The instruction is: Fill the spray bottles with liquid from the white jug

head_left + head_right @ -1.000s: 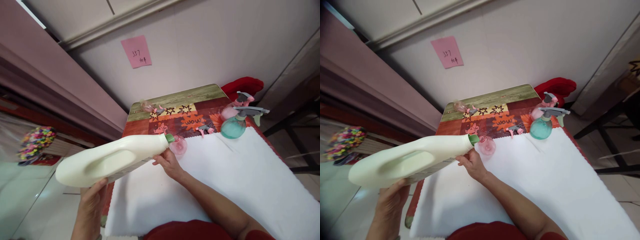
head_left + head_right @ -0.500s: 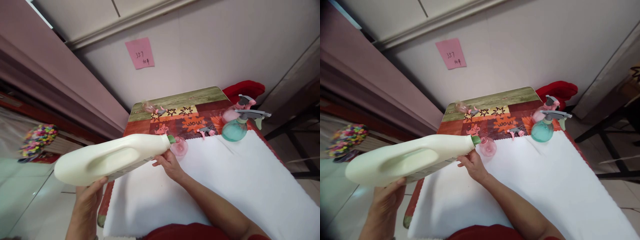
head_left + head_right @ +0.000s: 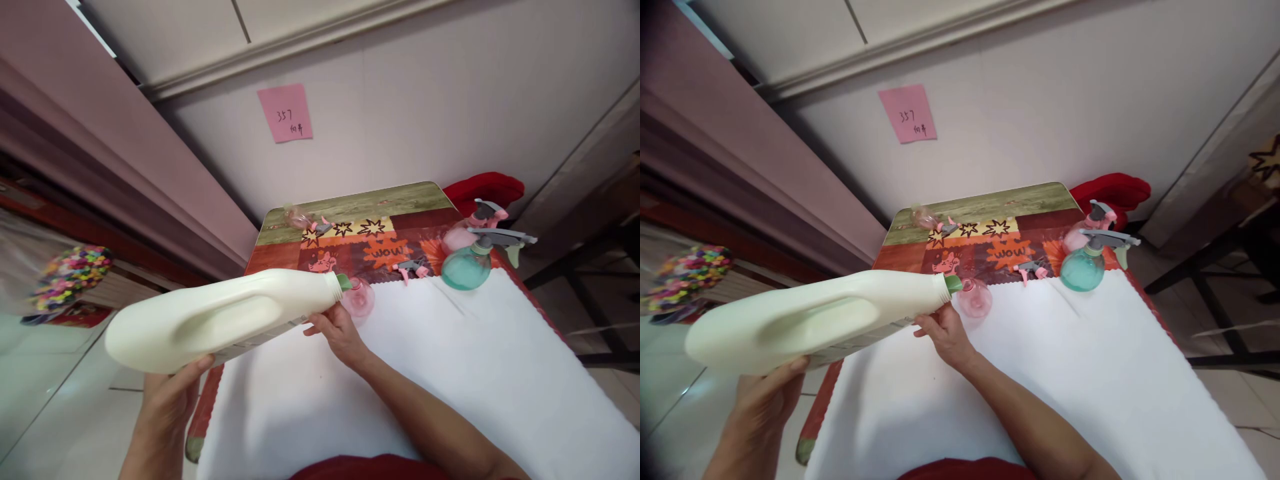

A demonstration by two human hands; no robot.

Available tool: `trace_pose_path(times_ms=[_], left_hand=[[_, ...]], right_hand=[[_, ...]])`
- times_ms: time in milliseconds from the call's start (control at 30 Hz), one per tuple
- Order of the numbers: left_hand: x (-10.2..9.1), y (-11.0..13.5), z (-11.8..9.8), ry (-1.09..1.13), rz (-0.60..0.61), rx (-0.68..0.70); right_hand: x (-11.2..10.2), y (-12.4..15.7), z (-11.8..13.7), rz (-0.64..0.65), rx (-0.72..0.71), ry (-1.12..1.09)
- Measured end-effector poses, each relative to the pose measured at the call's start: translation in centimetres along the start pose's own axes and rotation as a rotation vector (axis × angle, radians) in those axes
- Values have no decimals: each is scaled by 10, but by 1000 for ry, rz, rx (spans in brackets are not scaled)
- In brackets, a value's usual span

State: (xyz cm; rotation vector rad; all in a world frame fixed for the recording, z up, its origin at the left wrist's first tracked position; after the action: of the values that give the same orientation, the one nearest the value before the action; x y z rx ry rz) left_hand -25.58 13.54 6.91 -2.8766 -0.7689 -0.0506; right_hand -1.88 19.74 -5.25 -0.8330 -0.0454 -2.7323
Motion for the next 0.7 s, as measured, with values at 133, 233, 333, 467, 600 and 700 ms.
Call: trace_pose_path(times_ms=[133,233,333,467,600,700], left_hand=[[0,0,-3,-19,6,-4],[1,0,-6,-20,5,-9],[4,0,-8,-25,26,-18],[6,-2,-9,-45,45,4],[2,-3,-9,-40,31,24],[0,-3,-10,-46,13,23]], right_hand=[[1,0,3,5,-20,-9],[2,0,4,8,-23,-22],[2,1,5,5,-17,-33],[1,1,6,11,1,-39],[1,1,6,6,17,-49],[1,1,6,-2,26,-53]])
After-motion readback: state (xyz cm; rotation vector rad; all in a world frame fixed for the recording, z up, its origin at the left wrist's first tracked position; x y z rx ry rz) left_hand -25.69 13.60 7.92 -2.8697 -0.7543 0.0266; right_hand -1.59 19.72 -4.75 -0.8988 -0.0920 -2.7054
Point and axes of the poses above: each hand's wrist, its own y-axis away from the middle knuckle, its own x-axis out of the palm, z = x × y, the point moved 6 cm from there along -y, towards the middle knuckle, and after that the axes turned 3 degrees about y, right-handed, at the moved point
